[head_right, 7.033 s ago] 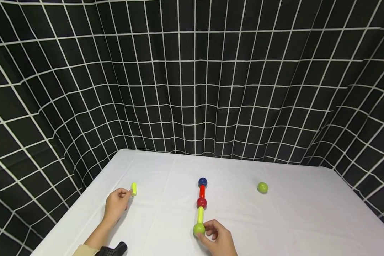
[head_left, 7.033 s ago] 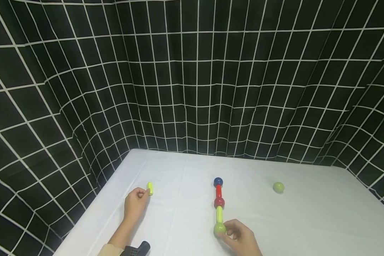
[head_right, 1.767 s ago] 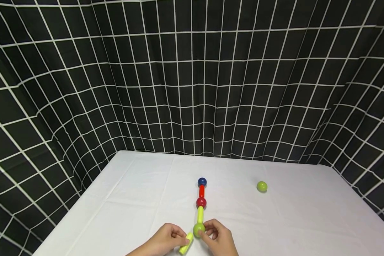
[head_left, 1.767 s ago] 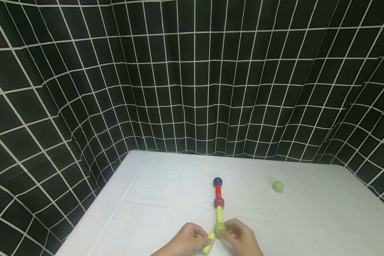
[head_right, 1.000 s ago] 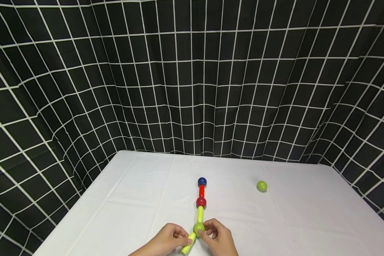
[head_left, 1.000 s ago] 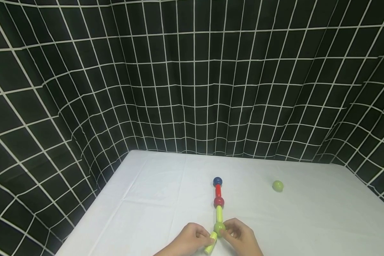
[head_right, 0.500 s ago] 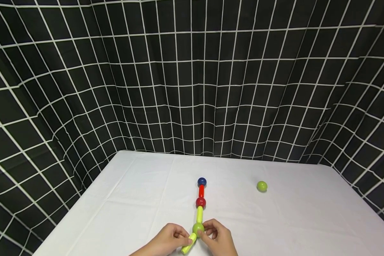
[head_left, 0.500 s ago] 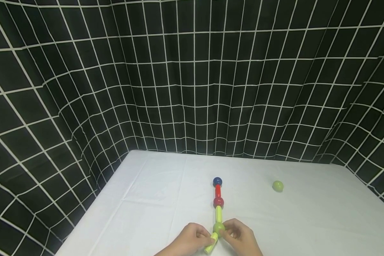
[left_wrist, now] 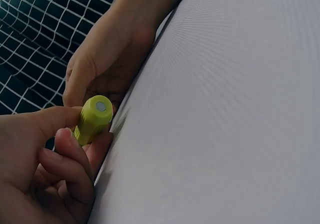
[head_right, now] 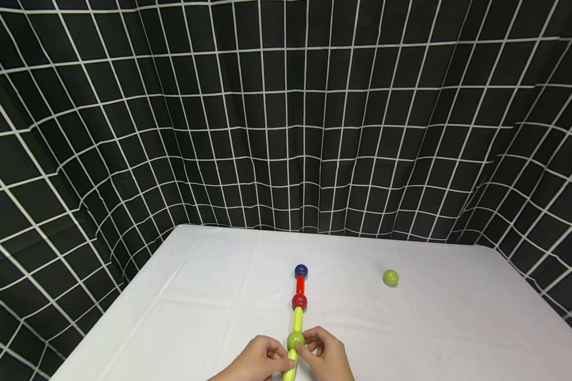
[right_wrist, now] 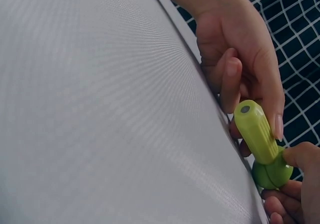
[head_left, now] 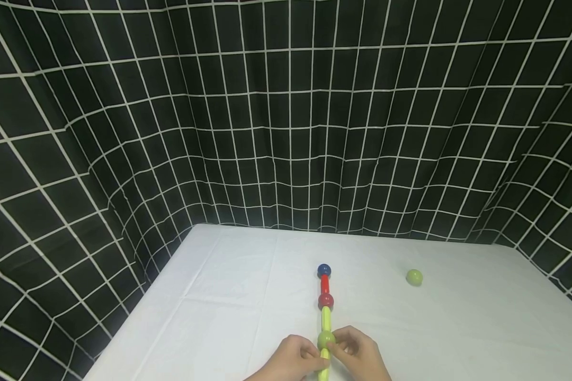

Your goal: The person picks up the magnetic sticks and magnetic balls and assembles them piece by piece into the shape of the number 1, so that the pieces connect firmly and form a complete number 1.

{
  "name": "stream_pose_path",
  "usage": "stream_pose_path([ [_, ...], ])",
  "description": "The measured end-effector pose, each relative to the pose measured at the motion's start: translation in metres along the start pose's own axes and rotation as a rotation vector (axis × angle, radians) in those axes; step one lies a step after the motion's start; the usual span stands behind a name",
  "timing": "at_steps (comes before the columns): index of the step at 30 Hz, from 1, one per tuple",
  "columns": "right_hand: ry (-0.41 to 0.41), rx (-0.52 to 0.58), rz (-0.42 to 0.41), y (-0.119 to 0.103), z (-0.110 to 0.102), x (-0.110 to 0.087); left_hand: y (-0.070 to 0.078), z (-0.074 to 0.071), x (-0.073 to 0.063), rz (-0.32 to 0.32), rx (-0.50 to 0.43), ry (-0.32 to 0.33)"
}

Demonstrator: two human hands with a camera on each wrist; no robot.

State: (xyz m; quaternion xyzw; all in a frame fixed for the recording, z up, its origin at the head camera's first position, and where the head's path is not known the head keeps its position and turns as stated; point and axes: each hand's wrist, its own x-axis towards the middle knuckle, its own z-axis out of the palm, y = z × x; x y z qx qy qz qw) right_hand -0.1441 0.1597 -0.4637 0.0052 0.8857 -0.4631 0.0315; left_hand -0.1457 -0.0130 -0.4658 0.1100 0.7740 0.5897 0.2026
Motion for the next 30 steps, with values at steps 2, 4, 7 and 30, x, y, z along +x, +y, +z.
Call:
stream_pose_path([
  [2, 0.008, -0.004, -0.003, 0.0001, -0.0001, 0.0, 0.0001, 0.0012, 0.0002, 0.004, -0.004, 0.004],
  [4, 0.012, -0.006, -0.003, 0.0, 0.0, 0.0001, 0.0002, 0.0026, 0.0008, 0.002, -0.006, 0.007],
  [7, 0.017, -0.006, -0.008, -0.0006, 0.0, -0.0001, 0.0002, 0.0038, 0.0011, 0.005, -0.008, 0.014],
  [30, -0.003, 0.024, -0.016, -0.0005, -0.0007, -0.0016, 0.0005, 0.004, 0.0009, 0.004, -0.019, 0.036],
])
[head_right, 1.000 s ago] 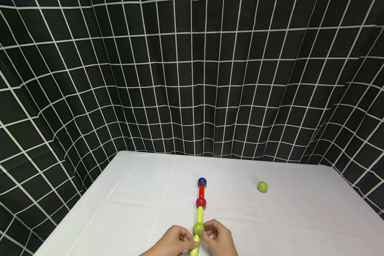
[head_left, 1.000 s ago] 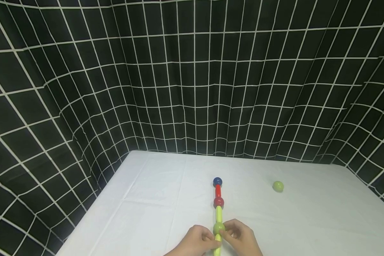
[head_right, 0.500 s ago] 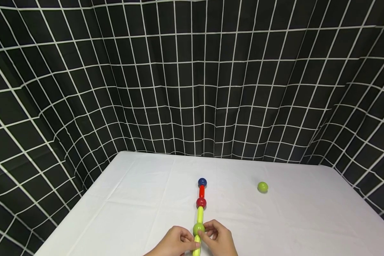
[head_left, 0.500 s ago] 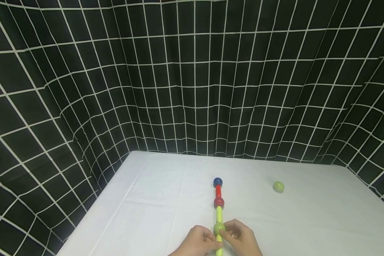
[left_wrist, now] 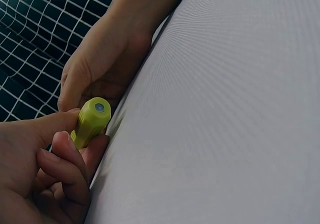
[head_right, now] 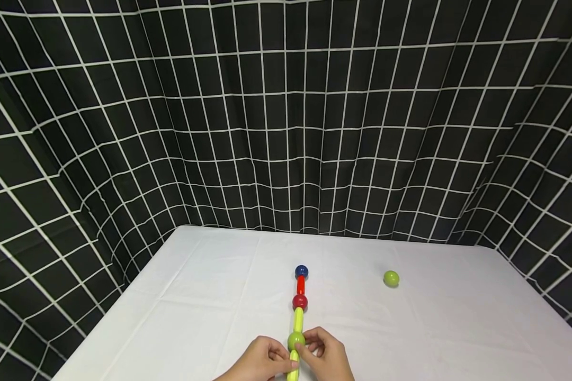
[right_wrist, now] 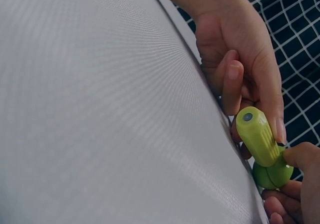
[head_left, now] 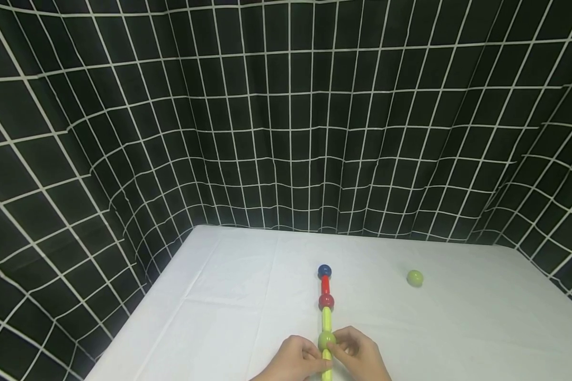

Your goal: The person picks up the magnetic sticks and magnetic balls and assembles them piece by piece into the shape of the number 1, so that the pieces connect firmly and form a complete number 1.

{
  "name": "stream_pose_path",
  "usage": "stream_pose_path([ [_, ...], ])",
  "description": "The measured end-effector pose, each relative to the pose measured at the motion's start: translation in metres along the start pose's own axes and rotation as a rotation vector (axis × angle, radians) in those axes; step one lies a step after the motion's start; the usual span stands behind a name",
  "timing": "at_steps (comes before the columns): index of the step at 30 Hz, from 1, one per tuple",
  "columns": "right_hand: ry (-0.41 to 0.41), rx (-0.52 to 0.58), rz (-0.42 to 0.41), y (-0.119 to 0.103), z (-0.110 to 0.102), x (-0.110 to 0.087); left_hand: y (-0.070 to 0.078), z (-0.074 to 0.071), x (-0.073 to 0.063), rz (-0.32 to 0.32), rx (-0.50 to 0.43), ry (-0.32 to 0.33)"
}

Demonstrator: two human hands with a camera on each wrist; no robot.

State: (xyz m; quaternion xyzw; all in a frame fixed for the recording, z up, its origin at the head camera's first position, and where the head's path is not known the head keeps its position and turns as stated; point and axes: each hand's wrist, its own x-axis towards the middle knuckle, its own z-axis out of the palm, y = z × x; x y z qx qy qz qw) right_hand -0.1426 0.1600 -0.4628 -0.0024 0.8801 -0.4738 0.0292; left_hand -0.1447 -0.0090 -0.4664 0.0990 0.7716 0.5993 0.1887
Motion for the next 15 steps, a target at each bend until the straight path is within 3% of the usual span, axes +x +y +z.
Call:
stream_pose_path([
  [15, -0.001, -0.008, 0.003, 0.001, 0.0001, 0.0007, 0.0013, -0.0004, -0.0012, 0.012, 0.008, 0.0],
])
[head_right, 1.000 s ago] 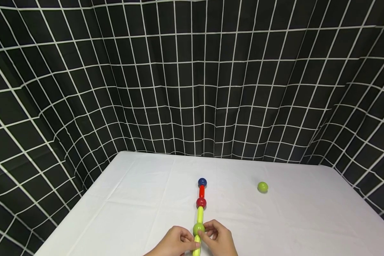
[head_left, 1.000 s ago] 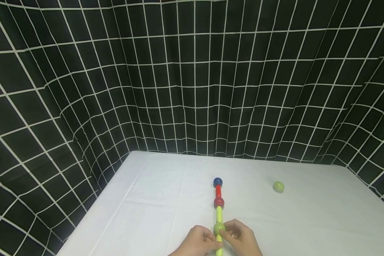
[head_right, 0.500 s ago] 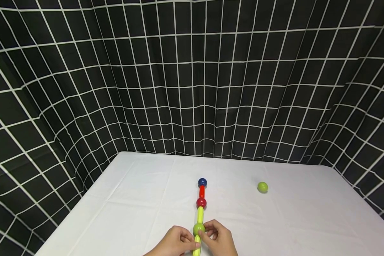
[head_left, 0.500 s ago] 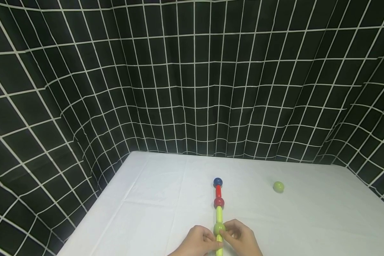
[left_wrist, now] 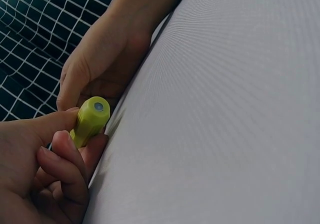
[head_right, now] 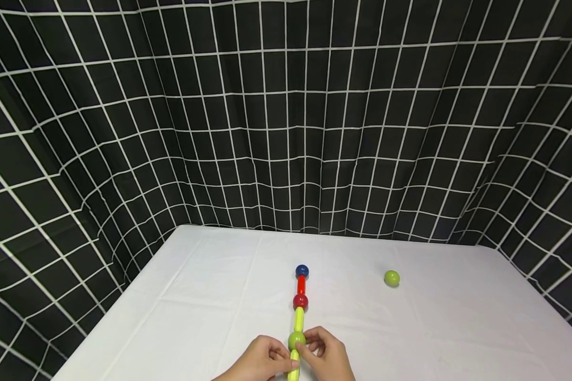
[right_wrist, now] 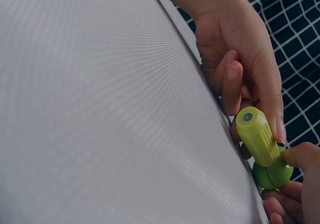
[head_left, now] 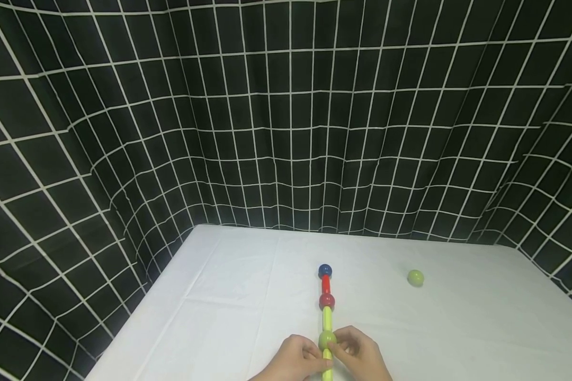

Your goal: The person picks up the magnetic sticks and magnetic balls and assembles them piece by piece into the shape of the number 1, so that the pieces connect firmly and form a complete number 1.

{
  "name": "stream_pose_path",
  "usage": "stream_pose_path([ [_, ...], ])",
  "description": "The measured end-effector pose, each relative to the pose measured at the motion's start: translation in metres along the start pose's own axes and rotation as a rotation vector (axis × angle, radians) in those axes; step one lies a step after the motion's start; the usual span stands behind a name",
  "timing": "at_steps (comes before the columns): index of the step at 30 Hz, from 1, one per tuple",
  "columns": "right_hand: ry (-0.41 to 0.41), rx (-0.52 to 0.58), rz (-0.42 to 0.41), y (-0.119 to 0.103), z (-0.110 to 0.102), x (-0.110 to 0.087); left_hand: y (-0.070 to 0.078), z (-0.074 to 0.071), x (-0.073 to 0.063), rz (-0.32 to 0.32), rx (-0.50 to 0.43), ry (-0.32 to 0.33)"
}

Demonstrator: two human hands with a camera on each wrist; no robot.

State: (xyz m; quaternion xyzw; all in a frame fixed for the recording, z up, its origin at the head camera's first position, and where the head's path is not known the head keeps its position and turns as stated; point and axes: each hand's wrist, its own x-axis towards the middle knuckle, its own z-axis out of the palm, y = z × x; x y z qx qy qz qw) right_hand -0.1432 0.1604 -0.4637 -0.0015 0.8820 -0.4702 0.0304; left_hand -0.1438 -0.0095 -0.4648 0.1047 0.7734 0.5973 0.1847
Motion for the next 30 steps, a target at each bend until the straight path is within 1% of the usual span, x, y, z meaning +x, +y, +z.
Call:
stream_pose_path([
  [4, -0.012, 0.009, -0.008, 0.001, -0.001, 0.0, 0.0, 0.0, 0.0, -0.007, -0.003, 0.0],
  [6, -0.004, 0.006, -0.012, 0.001, -0.002, 0.001, 0.001, 0.0, 0.0, -0.011, -0.006, 0.001],
  [9, 0.028, -0.011, -0.012, 0.002, -0.003, 0.002, 0.002, 0.0, -0.001, -0.014, 0.0, 0.006],
  [14, 0.1, -0.004, 0.001, 0.004, -0.007, 0.006, 0.002, 0.0, -0.001, -0.013, 0.017, 0.014],
  [18, 0.159, 0.009, 0.024, 0.009, -0.016, 0.013, 0.002, 0.0, 0.0, -0.001, 0.023, 0.017],
  [25, 0.232, -0.022, 0.06, 0.024, -0.035, 0.025, 0.0, 0.0, -0.001, -0.005, 0.037, 0.022],
  [30, 0.264, -0.033, 0.043, 0.034, -0.05, 0.029, -0.002, 0.001, 0.0, -0.005, 0.04, 0.024],
])
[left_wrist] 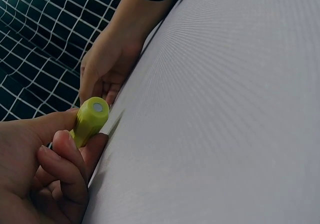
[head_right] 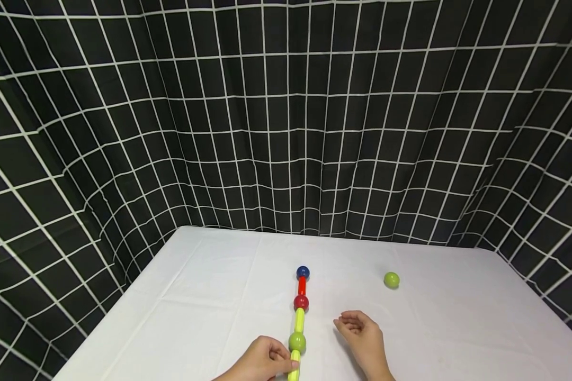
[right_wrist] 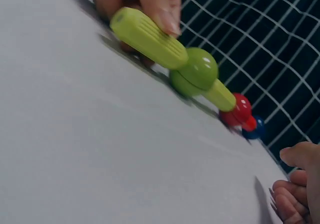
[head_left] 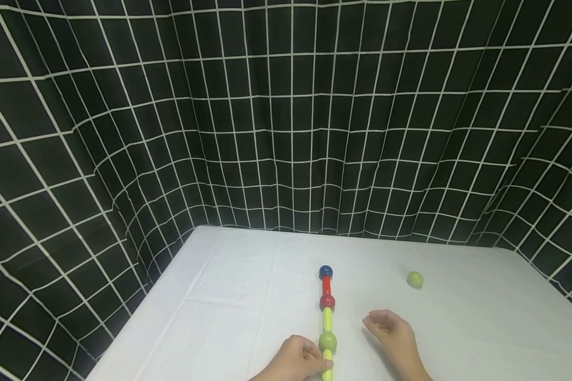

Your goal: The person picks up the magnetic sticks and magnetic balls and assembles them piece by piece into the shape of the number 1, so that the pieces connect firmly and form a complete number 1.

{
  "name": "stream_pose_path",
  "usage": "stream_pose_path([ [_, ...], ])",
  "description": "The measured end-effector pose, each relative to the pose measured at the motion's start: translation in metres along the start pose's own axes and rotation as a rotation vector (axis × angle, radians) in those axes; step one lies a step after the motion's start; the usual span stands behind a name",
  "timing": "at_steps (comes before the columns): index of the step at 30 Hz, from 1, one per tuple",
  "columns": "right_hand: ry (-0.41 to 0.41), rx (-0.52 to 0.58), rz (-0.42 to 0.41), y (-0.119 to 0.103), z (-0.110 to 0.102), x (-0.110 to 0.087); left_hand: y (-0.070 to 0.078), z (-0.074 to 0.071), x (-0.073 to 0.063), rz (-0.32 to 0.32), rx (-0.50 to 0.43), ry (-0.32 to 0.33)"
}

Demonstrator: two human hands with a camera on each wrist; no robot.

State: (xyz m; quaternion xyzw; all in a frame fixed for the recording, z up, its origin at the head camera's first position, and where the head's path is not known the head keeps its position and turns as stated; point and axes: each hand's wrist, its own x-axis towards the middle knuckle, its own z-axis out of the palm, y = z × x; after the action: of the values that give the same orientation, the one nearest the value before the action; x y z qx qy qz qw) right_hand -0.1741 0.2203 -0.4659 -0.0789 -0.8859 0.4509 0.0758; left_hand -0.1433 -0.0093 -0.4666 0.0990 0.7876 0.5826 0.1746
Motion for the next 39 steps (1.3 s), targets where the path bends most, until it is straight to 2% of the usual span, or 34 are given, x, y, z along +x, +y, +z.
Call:
stream_pose_path([
  [6, 0.03, -0.036, 0.016, 0.01, -0.011, 0.01, 0.0, 0.0, 0.0, -0.003, -0.006, -0.005],
  [15, 0.102, -0.05, 0.017, 0.021, -0.014, 0.027, 0.002, -0.001, -0.001, -0.002, -0.01, -0.007],
  [21, 0.164, -0.057, -0.016, 0.029, -0.018, 0.04, 0.001, 0.0, -0.001, -0.013, -0.005, 0.001],
  [30, 0.358, -0.053, -0.006, 0.04, -0.025, 0.06, -0.001, 0.0, 0.0, 0.005, 0.0, -0.01],
  [39, 0.5, -0.024, -0.006, 0.048, -0.034, 0.077, -0.001, -0.002, 0.0, 0.015, -0.015, -0.017],
])
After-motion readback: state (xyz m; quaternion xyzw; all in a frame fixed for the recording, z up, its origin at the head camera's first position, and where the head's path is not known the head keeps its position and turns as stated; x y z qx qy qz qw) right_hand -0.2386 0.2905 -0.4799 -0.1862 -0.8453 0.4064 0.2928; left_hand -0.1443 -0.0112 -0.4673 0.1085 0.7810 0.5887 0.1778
